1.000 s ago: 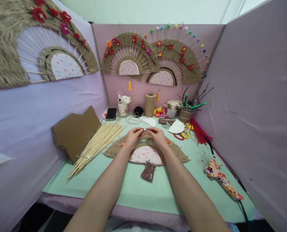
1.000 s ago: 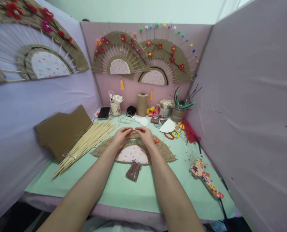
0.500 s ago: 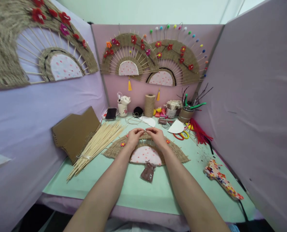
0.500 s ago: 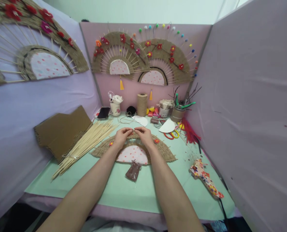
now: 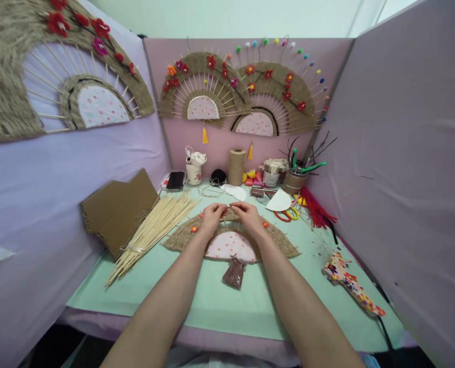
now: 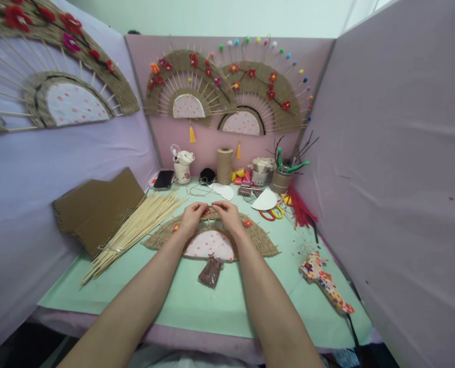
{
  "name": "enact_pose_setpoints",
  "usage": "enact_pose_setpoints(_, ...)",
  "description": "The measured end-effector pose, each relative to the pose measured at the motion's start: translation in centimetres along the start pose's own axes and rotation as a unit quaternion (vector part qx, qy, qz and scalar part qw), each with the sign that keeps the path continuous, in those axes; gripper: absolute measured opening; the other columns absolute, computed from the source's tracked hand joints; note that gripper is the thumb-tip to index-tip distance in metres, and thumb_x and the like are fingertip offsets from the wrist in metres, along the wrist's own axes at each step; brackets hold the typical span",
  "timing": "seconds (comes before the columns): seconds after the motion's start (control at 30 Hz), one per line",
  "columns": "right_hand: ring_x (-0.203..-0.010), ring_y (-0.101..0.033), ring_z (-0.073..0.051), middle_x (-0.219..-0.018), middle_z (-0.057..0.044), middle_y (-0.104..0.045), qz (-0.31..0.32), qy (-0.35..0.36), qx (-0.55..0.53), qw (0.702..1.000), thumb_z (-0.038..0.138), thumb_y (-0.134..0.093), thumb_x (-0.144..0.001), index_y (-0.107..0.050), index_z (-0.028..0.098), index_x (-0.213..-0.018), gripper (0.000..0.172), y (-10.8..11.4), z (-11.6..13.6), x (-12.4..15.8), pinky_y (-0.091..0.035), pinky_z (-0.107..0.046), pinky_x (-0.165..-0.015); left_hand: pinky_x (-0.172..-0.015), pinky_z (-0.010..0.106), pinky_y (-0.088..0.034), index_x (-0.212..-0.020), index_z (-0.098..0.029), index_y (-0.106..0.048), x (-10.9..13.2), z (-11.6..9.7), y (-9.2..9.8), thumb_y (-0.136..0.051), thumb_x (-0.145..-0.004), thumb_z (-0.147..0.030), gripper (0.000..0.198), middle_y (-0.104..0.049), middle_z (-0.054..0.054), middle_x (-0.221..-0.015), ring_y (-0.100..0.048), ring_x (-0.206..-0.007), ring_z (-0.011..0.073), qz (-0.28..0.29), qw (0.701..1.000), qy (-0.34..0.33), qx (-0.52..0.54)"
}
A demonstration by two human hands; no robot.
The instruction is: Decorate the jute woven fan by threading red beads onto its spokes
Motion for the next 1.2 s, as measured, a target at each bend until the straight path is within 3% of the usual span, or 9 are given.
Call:
enact_pose_setpoints(0.23,-0.086,-0.067,-0.022,-0.089,-0.007,-0.075,-0.010,0.005,0.009,1.000,0.041,-0.067,-0.070,-0.074,0.019,-0.085,0.027,0.2,0.0,-0.1,-0.050,-0.036,-0.084,-0.067,0.027,-0.048,-0.081,-0.013,-0.070,0.1,0.6,-0.4,-0.072,-0.068,-0.051,0.040,-0.072,0.009,-0.078,-0.063,-0.070,0.0145,0.031,0.995,0.042,0.083)
enact_pose_setpoints(0.43,-0.087,-0.067,-0.022,-0.088,-0.006,-0.075,-0.007,0.003,0.014,1.000,0.044,-0.067,-0.071,-0.075,0.019,-0.084,0.028,0.1,0.2,0.1,-0.049,-0.036,-0.084,-0.074,0.028,-0.049,-0.081,-0.014,-0.070,0.1,0.6,-0.3,-0.086,-0.051,-0.033,0.039,-0.071,0.005,-0.079,-0.063,-0.070,0.0122,0.041,0.992,0.045,0.109)
enact_pose_setpoints(0.57,-0.086,-0.066,-0.022,-0.088,-0.005,-0.075,0.006,-0.003,0.018,1.000,0.044,-0.067,-0.072,-0.075,0.019,-0.085,0.029,-0.1,0.6,0.3,-0.049,-0.035,-0.083,-0.068,0.026,-0.048,-0.076,-0.013,-0.069,0.0,0.5,-0.2,-0.085,-0.052,-0.035,0.036,-0.068,0.003,-0.071,-0.060,-0.065,0.0112,0.026,0.994,0.041,0.098)
enact_pose_setpoints(0.77,-0.078,-0.065,-0.019,-0.086,-0.005,-0.074,0.004,-0.040,-0.016,0.999,0.055,-0.060,-0.076,-0.074,0.020,-0.099,0.044,-0.1,-0.1,0.2,-0.050,-0.031,-0.073,-0.057,0.022,-0.042,-0.071,-0.013,-0.067,0.0,0.4,-0.1,-0.082,-0.055,-0.043,0.037,-0.065,0.001,-0.065,-0.055,-0.058,0.0092,0.008,0.996,0.035,0.084)
enact_pose_setpoints(0.97,-0.072,-0.063,-0.016,-0.085,-0.005,-0.074,0.013,-0.064,-0.050,0.997,0.054,-0.067,-0.071,-0.074,0.019,-0.093,0.042,-0.2,-0.7,0.1,-0.050,-0.029,-0.069,-0.057,0.022,-0.041,-0.071,-0.013,-0.066,0.0,0.2,0.1,-0.081,-0.056,-0.045,0.038,-0.065,0.001,-0.066,-0.055,-0.058,0.0095,0.004,0.996,0.030,0.080)
enact_pose_setpoints(1.07,-0.076,-0.064,-0.017,-0.086,-0.005,-0.074,0.031,-0.072,-0.054,0.995,0.048,-0.074,-0.065,-0.073,0.018,-0.089,0.038,-0.5,-0.6,0.3,-0.050,-0.030,-0.073,-0.059,0.023,-0.043,-0.072,-0.014,-0.065,0.1,0.1,0.1,-0.082,-0.055,-0.043,0.038,-0.065,0.001,-0.066,-0.056,-0.059,0.0097,0.001,0.996,0.031,0.083)
enact_pose_setpoints(1.2,-0.077,-0.065,-0.018,-0.084,-0.005,-0.074,0.005,-0.060,-0.075,0.995,0.044,-0.078,-0.061,-0.072,0.018,-0.082,0.034,-0.3,-0.6,0.3,-0.050,-0.033,-0.079,-0.068,0.026,-0.048,-0.078,-0.014,-0.066,0.2,0.2,0.0,-0.084,-0.052,-0.038,0.040,-0.067,0.001,-0.071,-0.060,-0.065,0.0109,0.004,0.995,0.038,0.092)
Point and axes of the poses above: each hand's wrist, its own x-axis away from the middle knuckle, its own y-axis out of the back of the hand, z = x × y, the point moved 4 cm from there along -x, towards the middle knuckle
